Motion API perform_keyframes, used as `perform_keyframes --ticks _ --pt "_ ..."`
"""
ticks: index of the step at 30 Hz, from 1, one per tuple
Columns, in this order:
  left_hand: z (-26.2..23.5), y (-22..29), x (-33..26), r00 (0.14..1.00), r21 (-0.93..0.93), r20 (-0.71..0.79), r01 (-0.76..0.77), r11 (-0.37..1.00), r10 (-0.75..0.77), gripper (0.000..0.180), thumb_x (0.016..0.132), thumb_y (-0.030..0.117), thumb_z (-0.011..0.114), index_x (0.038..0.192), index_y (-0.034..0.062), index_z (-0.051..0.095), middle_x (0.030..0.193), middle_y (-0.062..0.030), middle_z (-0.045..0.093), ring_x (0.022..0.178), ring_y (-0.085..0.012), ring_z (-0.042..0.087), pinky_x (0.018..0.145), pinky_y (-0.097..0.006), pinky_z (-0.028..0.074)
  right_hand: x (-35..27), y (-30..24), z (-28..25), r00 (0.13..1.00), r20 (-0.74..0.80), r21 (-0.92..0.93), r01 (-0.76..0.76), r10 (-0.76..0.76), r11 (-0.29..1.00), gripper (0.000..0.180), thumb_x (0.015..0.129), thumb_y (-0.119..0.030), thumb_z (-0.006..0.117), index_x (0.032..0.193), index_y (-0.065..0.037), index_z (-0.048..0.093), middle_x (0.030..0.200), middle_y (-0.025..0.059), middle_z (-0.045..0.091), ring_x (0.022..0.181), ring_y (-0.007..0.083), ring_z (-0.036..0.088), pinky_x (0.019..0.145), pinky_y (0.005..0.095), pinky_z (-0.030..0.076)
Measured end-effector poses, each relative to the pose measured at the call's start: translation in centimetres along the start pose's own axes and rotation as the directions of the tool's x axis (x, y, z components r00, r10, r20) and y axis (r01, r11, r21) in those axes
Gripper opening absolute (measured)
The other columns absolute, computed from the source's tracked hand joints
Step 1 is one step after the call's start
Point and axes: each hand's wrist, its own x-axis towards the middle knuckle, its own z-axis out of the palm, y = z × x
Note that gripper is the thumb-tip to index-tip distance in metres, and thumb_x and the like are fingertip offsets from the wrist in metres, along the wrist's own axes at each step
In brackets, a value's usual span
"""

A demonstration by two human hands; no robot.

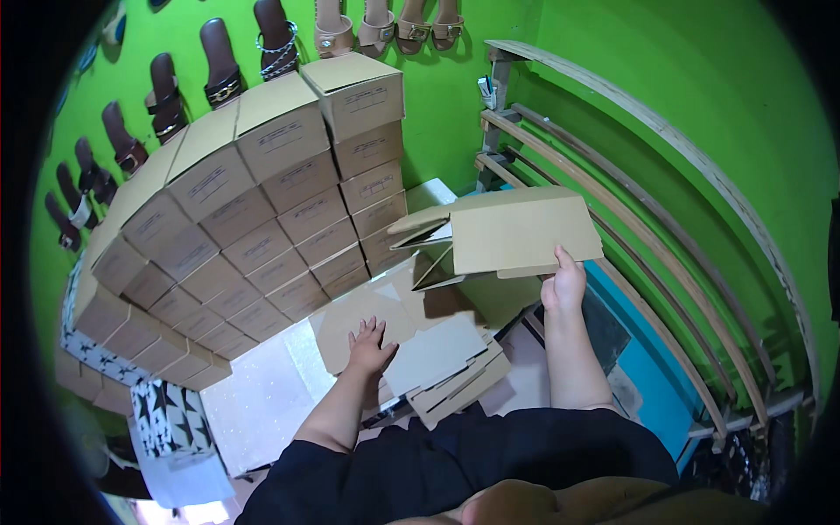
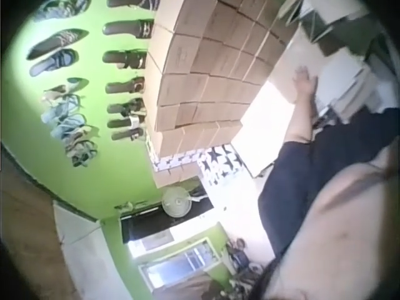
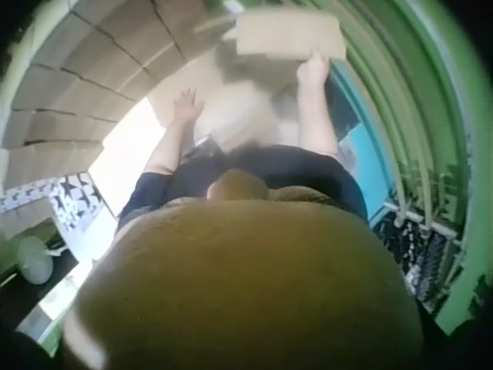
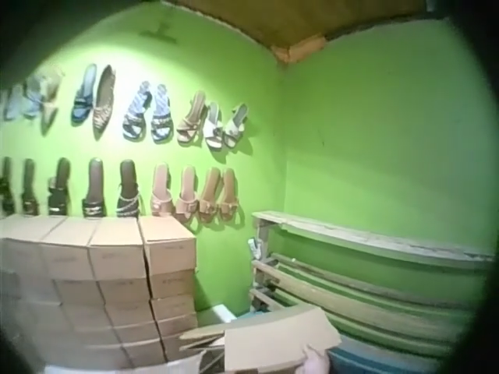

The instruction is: Folding flat cardboard pieces into shoe boxes and stacking them.

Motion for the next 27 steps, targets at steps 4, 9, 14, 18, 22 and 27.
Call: perform_keyframes --ticks 4,9,14,18,22,27 --pt "-0.6 -2.7 -4.8 0.999 0.025 0.03 -0.015 1.0 0.014 0.071 0.087 0.051 0.059 0.149 0.0195 0.043 0.161 -0.0137 0.025 0.151 -0.0345 0.014 0.116 -0.065 0.005 -6.5 -1.5 2.7 0.996 0.037 0.104 -0.088 0.084 0.991 0.041 0.093 -0.006 0.059 0.133 -0.002 0.05 0.127 0.0115 0.059 0.118 0.0256 0.057 0.102 0.0412 0.045" --pt "-1.2 -7.8 -10.5 0.995 0.046 -0.046 0.088 0.995 -0.086 0.065 0.088 0.047 0.061 0.146 0.0212 0.046 0.16 -0.0129 0.028 0.149 -0.0368 0.017 0.113 -0.07 0.009 -14.1 0.8 -2.0 0.984 0.029 0.226 -0.176 0.175 0.958 0.043 0.092 -0.003 0.057 0.134 0.0 0.047 0.134 0.0112 0.054 0.125 0.0244 0.051 0.107 0.0393 0.039" --pt "-1.8 -12.1 -15.6 0.974 -0.005 -0.092 0.206 0.978 -0.206 0.064 0.089 0.044 0.061 0.145 0.0196 0.046 0.16 -0.0127 0.027 0.149 -0.0368 0.018 0.113 -0.07 0.01 -19.1 11.4 -16.5 0.901 -0.143 -0.042 -0.42 0.411 0.907 0.05 0.089 -0.002 0.055 0.138 -0.002 0.043 0.135 0.0136 0.053 0.124 0.0281 0.053 0.105 0.0422 0.044" --pt "-1.9 -13.4 -18.0 0.95 -0.07 -0.085 0.296 0.953 -0.301 0.062 0.09 0.041 0.061 0.145 0.017 0.047 0.16 -0.0152 0.026 0.149 -0.0397 0.017 0.113 -0.069 0.012 -19.9 16.6 -21.0 0.89 -0.164 -0.226 -0.455 0.426 0.861 0.042 0.09 -0.004 0.056 0.132 -0.001 0.05 0.126 0.0143 0.06 0.115 0.0264 0.059 0.093 0.0399 0.05" --pt "-1.3 -13.6 -18.8 0.952 -0.088 -0.097 0.282 0.955 -0.29 0.062 0.091 0.039 0.061 0.145 0.0157 0.046 0.16 -0.0183 0.024 0.148 -0.0426 0.016 0.112 -0.069 0.016 -15.6 17.3 -17.8 0.771 -0.198 -0.69 -0.548 0.605 0.473 0.03 0.095 -0.019 0.058 0.118 -0.001 0.062 0.108 0.0125 0.068 0.097 0.0231 0.065 0.074 0.0357 0.051" --pt "-0.3 -12.3 -17.7 0.963 -0.096 -0.092 0.246 0.964 -0.255 0.067 0.088 0.041 0.063 0.147 0.0168 0.043 0.16 -0.0174 0.023 0.148 -0.0429 0.017 0.112 -0.069 0.016 -12.6 17.6 -13.0 0.876 0.117 -0.924 -0.077 0.467 0.375 0.062 0.092 -0.044 0.062 0.138 -0.004 0.051 0.125 0.0194 0.062 0.118 0.0328 0.058 0.102 0.0451 0.043"
